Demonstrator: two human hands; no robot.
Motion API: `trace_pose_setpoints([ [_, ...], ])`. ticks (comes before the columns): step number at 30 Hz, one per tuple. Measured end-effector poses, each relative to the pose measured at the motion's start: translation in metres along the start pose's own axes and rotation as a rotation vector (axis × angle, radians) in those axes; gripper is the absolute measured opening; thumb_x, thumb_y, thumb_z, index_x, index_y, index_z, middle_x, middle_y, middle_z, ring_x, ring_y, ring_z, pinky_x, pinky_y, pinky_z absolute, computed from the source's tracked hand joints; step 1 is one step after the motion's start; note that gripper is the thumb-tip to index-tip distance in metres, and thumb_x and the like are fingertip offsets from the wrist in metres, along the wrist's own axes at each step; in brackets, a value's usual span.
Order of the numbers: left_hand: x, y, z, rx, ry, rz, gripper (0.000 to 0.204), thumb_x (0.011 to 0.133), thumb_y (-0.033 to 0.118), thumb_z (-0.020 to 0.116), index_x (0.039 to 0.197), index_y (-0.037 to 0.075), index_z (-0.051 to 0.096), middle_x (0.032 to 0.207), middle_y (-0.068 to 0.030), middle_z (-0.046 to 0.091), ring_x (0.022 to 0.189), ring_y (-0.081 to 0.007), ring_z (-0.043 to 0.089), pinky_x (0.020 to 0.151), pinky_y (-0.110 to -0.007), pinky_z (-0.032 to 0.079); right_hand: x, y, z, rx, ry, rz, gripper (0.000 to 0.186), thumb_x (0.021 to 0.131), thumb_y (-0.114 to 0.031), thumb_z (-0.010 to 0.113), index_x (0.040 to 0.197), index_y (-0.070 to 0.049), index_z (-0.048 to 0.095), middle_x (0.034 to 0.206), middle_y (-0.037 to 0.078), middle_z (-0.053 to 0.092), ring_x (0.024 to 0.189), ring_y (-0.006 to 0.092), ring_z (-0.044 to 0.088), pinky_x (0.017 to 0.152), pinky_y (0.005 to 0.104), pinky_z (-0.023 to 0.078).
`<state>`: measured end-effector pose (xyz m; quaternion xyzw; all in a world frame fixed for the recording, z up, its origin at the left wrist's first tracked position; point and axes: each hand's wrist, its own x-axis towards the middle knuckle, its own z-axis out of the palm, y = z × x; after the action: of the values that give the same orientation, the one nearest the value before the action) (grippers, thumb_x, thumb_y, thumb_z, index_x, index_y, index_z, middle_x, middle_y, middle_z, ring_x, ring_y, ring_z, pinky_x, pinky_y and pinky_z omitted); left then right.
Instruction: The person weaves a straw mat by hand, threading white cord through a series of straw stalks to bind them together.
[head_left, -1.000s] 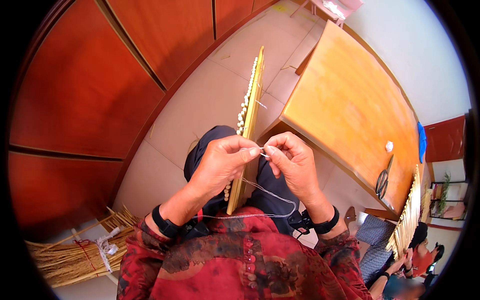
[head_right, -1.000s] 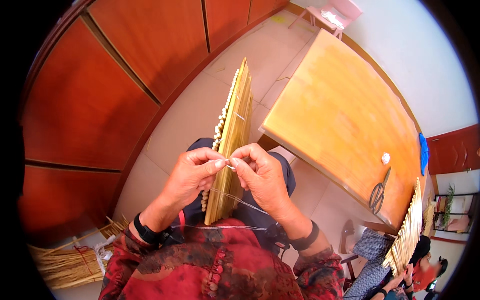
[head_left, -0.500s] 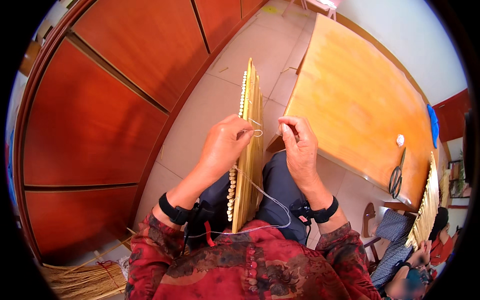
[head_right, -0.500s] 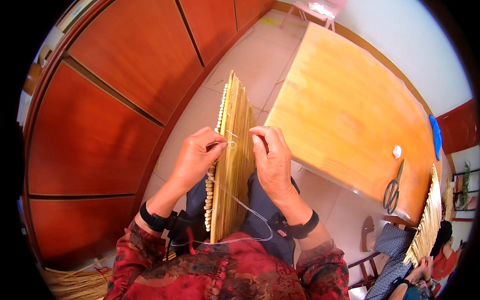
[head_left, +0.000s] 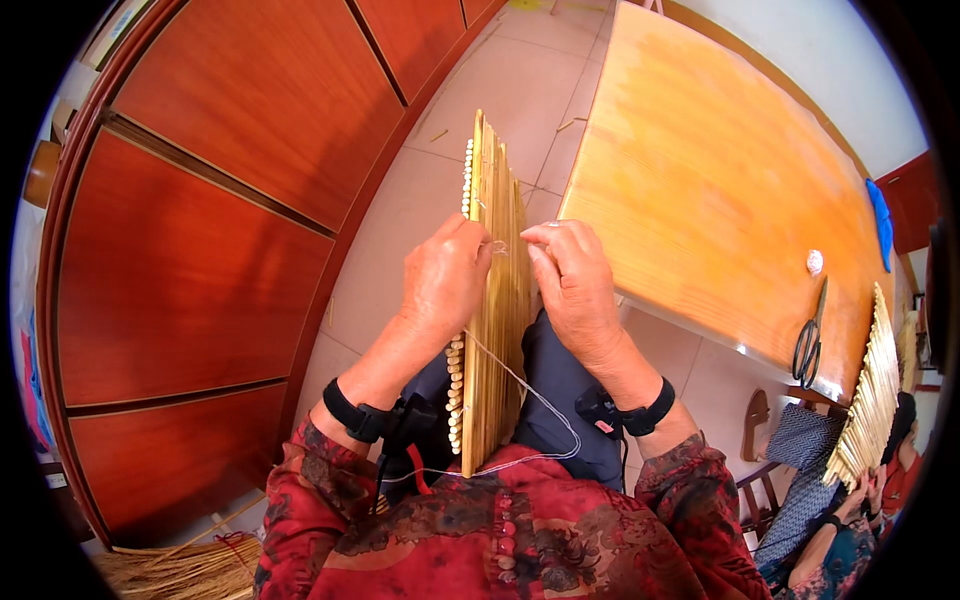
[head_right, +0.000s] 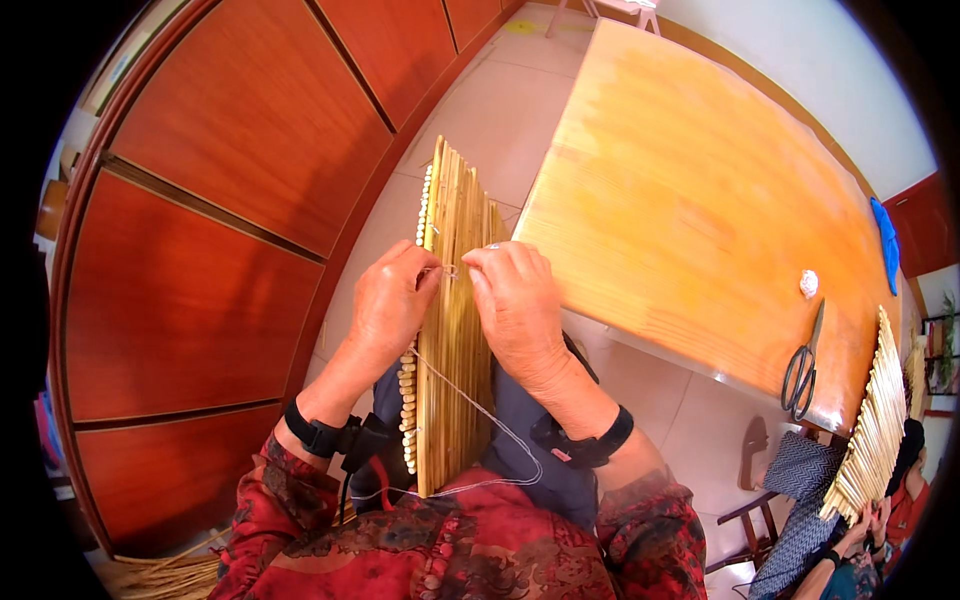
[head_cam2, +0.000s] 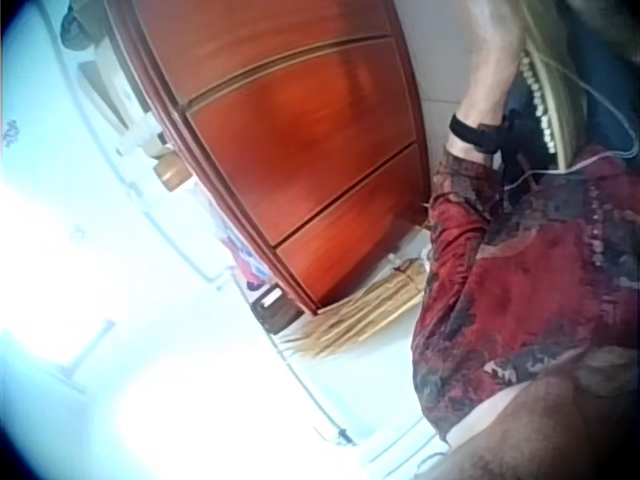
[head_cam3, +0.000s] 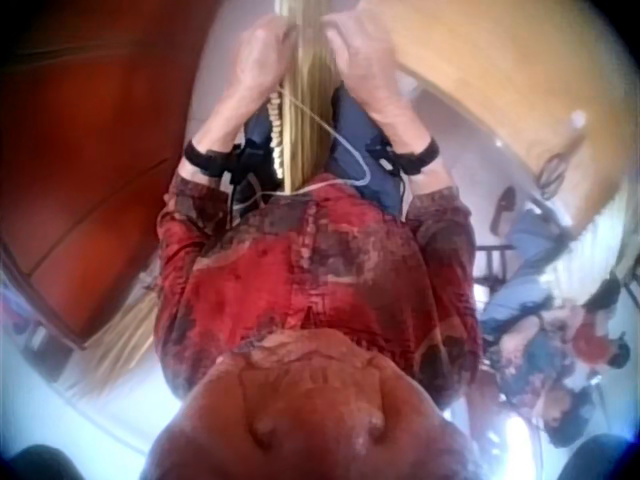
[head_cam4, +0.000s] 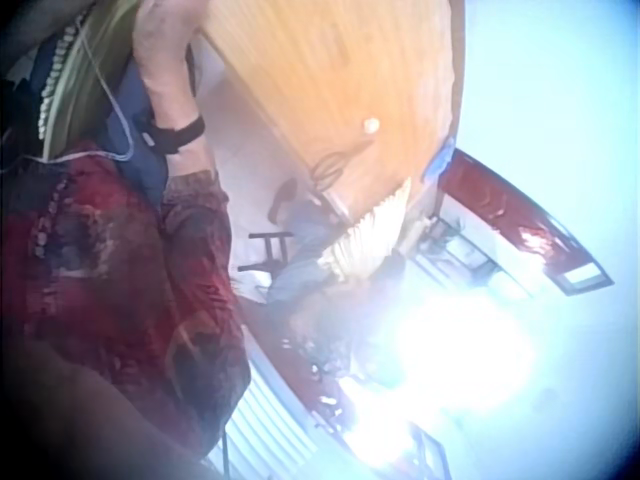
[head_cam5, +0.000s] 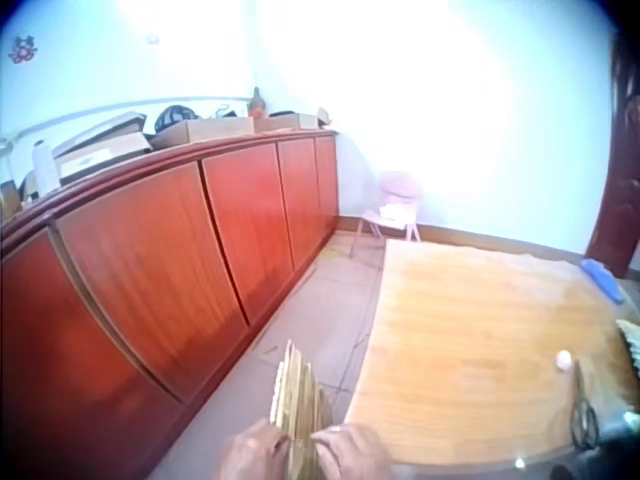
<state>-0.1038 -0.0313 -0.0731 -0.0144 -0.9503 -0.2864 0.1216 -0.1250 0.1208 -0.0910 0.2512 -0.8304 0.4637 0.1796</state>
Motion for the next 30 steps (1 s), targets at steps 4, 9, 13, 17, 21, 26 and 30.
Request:
trace_pose_setpoints([
  [4,0.003,-0.005,-0.003,0.018,0.008,-0.026,0.006,0.076,0.007,0.061,0.077,0.003,0.057,0.076,-0.0119,0.055,0.070,-0.0322,0.056,0.060,-0.038,0.045,0.003,-0.008,0.009,-0.138,-0.092,-0.112,0.022,0.072,-0.005,0.062,0.093,-0.004,0.057,0.083,0.010,0.053,0.081,0.0274,0.051,0.072,0.0347,0.041],
  [9,0.001,-0.004,-0.006,0.018,0.036,-0.027,0.006,0.075,0.005,0.061,0.078,0.002,0.057,0.076,-0.0128,0.054,0.069,-0.0325,0.055,0.060,-0.037,0.044,0.005,-0.004,0.026,-0.295,-0.116,-0.191,0.022,0.070,-0.009,0.062,0.091,-0.004,0.056,0.078,0.009,0.051,0.078,0.0251,0.051,0.069,0.0330,0.040],
  [13,-0.001,-0.008,-0.009,-0.020,0.039,-0.065,0.005,0.076,0.004,0.060,0.078,0.001,0.057,0.076,-0.0131,0.054,0.068,-0.0322,0.055,0.059,-0.037,0.044,0.004,0.005,0.037,-0.349,-0.178,-0.151,0.010,0.069,-0.006,0.056,0.079,-0.007,0.051,0.073,0.008,0.049,0.073,0.0236,0.053,0.066,0.0335,0.041],
  [17,-0.001,-0.009,-0.012,-0.032,0.010,-0.063,0.005,0.077,0.006,0.059,0.078,0.002,0.057,0.076,-0.0124,0.055,0.070,-0.0326,0.056,0.060,-0.038,0.045,0.007,0.008,0.039,-0.372,-0.188,-0.156,0.010,0.067,-0.004,0.054,0.074,-0.007,0.048,0.071,0.008,0.048,0.067,0.0242,0.054,0.061,0.0337,0.042],
  [21,-0.003,-0.013,-0.014,-0.113,0.018,-0.082,0.008,0.079,0.010,0.057,0.082,0.004,0.057,0.080,-0.0125,0.059,0.074,-0.0325,0.058,0.063,-0.039,0.047,0.007,0.011,0.039,-0.353,-0.180,-0.164,0.010,0.067,-0.004,0.054,0.074,-0.007,0.048,0.070,0.008,0.049,0.067,0.0243,0.054,0.061,0.0336,0.043],
  [26,-0.007,-0.005,-0.028,-0.117,-0.043,-0.146,0.010,0.080,0.009,0.055,0.086,0.002,0.057,0.081,-0.0156,0.060,0.075,-0.0343,0.058,0.064,-0.039,0.046,0.010,0.014,0.044,-0.376,-0.213,-0.126,0.009,0.067,-0.004,0.055,0.074,-0.007,0.050,0.071,0.008,0.050,0.069,0.0247,0.055,0.061,0.0346,0.044],
  [30,-0.014,-0.005,-0.035,-0.035,-0.042,-0.131,0.010,0.081,0.008,0.054,0.086,0.000,0.056,0.079,-0.0182,0.059,0.073,-0.0368,0.057,0.064,-0.041,0.046,0.010,0.016,0.047,-0.381,-0.193,-0.116,0.009,0.067,-0.004,0.055,0.074,-0.007,0.051,0.072,0.008,0.050,0.072,0.0253,0.055,0.062,0.0352,0.045],
])
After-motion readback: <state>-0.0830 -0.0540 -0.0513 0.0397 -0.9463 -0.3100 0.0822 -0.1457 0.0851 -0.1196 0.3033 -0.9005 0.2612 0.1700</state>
